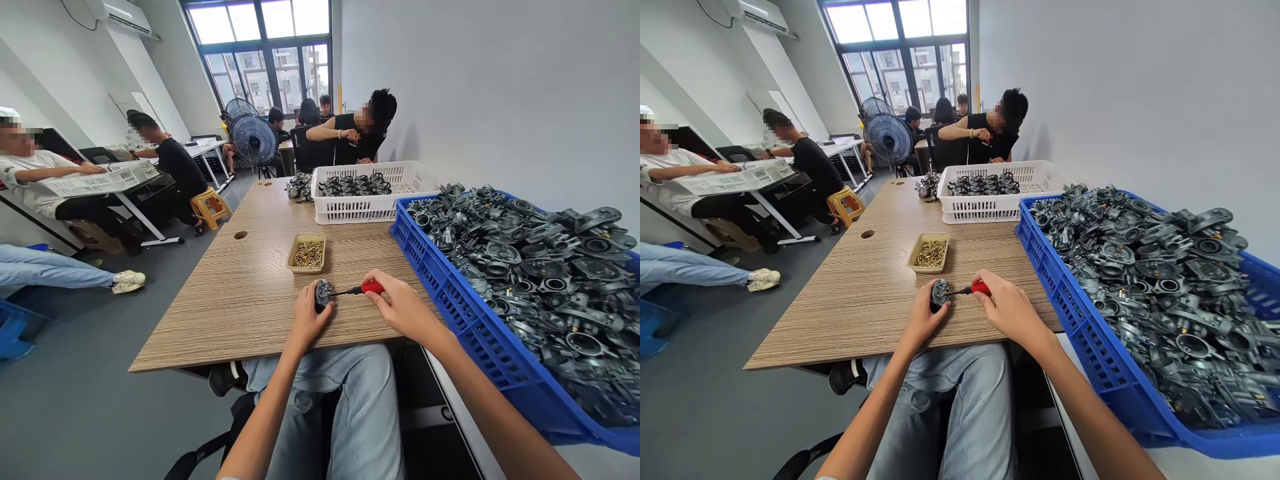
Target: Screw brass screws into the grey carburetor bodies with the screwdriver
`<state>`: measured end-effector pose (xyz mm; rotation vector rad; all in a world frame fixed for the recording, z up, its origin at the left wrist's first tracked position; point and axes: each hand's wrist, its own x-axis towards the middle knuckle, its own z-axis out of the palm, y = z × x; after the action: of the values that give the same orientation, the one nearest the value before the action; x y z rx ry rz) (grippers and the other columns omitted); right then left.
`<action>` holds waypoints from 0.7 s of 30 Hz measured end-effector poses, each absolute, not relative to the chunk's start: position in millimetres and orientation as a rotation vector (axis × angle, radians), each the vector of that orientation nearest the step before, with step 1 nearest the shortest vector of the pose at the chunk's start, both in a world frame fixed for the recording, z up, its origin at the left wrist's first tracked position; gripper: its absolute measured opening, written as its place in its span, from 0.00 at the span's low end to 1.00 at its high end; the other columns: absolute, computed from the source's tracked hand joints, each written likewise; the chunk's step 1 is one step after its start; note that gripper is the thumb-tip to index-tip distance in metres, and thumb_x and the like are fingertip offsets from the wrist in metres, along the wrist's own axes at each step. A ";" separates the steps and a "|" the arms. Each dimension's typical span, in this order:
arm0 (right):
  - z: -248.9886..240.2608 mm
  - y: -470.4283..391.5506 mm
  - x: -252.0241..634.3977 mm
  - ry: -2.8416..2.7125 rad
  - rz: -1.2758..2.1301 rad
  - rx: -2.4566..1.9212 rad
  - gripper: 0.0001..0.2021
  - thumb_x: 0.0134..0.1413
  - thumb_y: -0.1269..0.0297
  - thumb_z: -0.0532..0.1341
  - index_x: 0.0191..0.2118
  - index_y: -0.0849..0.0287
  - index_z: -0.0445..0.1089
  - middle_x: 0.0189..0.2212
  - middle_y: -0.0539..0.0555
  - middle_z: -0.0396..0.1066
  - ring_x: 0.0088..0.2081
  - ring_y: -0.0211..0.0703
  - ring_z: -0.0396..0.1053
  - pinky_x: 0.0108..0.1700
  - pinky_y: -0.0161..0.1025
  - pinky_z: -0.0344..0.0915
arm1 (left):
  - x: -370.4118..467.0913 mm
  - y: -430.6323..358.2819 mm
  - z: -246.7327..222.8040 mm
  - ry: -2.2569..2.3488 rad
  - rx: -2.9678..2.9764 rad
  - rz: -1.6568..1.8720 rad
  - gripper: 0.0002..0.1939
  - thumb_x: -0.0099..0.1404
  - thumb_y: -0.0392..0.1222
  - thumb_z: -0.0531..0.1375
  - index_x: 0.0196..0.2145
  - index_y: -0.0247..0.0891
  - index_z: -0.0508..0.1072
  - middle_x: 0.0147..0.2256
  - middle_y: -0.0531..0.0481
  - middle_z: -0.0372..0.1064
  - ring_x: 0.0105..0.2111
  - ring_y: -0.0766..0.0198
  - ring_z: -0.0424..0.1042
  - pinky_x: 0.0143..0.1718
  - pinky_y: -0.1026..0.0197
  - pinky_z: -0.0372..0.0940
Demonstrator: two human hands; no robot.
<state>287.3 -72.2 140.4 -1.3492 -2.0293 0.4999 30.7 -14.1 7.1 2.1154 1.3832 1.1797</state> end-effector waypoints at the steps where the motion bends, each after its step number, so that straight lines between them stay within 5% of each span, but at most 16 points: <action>1: 141.3 -72.8 287.1 -2.033 0.495 -1.345 0.05 0.71 0.63 0.57 0.49 0.48 0.67 0.48 0.51 0.80 0.47 0.48 0.77 0.45 0.40 0.64 | 30.8 -14.1 7.1 1.384 2.113 1.181 0.31 0.70 0.44 0.65 0.67 0.43 0.64 0.59 0.40 0.71 0.61 0.47 0.70 0.65 0.42 0.64; 9: 144.3 -77.2 281.5 -1.990 0.387 -1.577 0.08 0.71 0.53 0.59 0.46 0.48 0.70 0.30 0.47 0.78 0.31 0.46 0.74 0.35 0.38 0.56 | 30.8 -13.4 5.8 1.376 2.113 1.193 0.30 0.70 0.44 0.65 0.67 0.44 0.64 0.59 0.40 0.71 0.60 0.47 0.70 0.65 0.42 0.64; 21: 140.4 -73.3 281.4 -1.857 0.365 -1.545 0.12 0.71 0.48 0.58 0.43 0.50 0.71 0.29 0.49 0.79 0.28 0.46 0.74 0.34 0.39 0.59 | 30.1 -11.4 3.0 1.373 2.143 1.182 0.31 0.70 0.45 0.65 0.67 0.43 0.63 0.60 0.39 0.70 0.62 0.47 0.70 0.65 0.42 0.64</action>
<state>281.4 -73.3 140.4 -1.5454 -1.8566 0.3649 30.1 -11.4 3.0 2.1432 1.3726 1.1816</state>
